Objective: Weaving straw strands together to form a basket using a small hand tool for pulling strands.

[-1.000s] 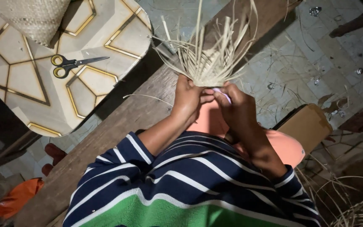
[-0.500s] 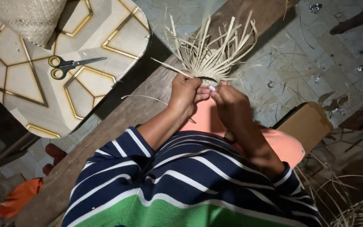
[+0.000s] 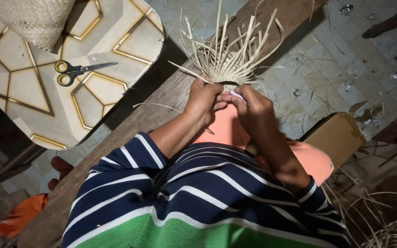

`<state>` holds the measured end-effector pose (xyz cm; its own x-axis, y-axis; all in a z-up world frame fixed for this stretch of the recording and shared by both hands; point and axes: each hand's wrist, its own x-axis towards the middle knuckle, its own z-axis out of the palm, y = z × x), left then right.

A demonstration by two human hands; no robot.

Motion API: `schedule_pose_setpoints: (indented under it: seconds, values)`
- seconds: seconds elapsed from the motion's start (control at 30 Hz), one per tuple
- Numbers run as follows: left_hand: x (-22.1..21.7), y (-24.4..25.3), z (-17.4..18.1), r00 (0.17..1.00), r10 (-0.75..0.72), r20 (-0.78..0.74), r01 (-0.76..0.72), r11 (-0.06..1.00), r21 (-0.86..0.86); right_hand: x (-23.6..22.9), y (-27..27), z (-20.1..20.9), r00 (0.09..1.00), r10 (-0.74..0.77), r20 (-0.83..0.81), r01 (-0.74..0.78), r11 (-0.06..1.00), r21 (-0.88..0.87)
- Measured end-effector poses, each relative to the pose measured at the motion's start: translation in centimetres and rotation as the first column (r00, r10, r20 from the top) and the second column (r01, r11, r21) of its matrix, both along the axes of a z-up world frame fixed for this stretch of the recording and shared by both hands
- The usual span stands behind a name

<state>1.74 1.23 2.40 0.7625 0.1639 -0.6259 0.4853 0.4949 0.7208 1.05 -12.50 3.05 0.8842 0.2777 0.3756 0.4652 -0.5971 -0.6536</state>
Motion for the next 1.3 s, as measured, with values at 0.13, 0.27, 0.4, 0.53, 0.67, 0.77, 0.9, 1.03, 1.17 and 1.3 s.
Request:
schedule_pose_setpoints:
  seconds: [0.13, 0.27, 0.4, 0.53, 0.67, 0.77, 0.9, 1.03, 1.17, 1.3]
  values:
    - [0.1, 0.3, 0.2, 0.996, -0.09, -0.027, 0.091, 0.996, 0.019, 0.3, 0.3, 0.6, 0.995, 0.057, 0.078, -0.051, 0.996, -0.074]
    - [-0.1, 1.2, 0.3, 0.964, -0.267, -0.002, 0.266, 0.958, 0.103, 0.3, 0.0, 0.9, 0.989, 0.074, 0.126, -0.047, 0.977, -0.209]
    - [-0.9, 3.2, 1.9, 0.931, -0.347, 0.113, 0.314, 0.92, 0.236, -0.1, -0.4, 2.7, 0.992, 0.095, 0.085, -0.079, 0.98, -0.181]
    - [-1.4, 3.1, 5.3, 0.942, -0.129, 0.31, 0.165, 0.982, -0.092, -1.4, -0.3, 6.5, 0.982, 0.167, 0.087, -0.151, 0.974, -0.166]
    - [-0.1, 1.1, 0.5, 0.878, 0.192, 0.438, 0.009, 0.909, -0.418, -2.5, -0.4, 8.2, 0.962, 0.273, 0.005, -0.265, 0.937, -0.226]
    - [-0.2, -0.2, 2.0, 0.875, 0.362, 0.32, -0.147, 0.83, -0.538, -2.7, -0.1, 7.3, 0.964, 0.265, 0.03, -0.244, 0.923, -0.298]
    - [-0.6, -0.1, 3.7, 0.893, 0.411, 0.183, -0.229, 0.765, -0.602, -3.0, 0.0, 6.4, 0.974, 0.223, 0.032, -0.205, 0.937, -0.283]
    - [-0.2, -0.6, 2.6, 0.901, 0.419, 0.115, -0.28, 0.762, -0.584, -3.1, 0.3, 6.1, 0.979, 0.204, 0.022, -0.194, 0.956, -0.221]
    - [-0.9, -0.5, 4.1, 0.928, 0.372, -0.003, -0.303, 0.75, -0.588, -2.9, -0.3, 6.3, 0.977, 0.185, -0.105, -0.206, 0.947, -0.248]
    - [-1.8, 0.8, 4.3, 0.949, 0.301, -0.091, -0.3, 0.783, -0.545, -3.0, 0.1, 6.2, 0.938, 0.224, -0.264, -0.268, 0.953, -0.142]
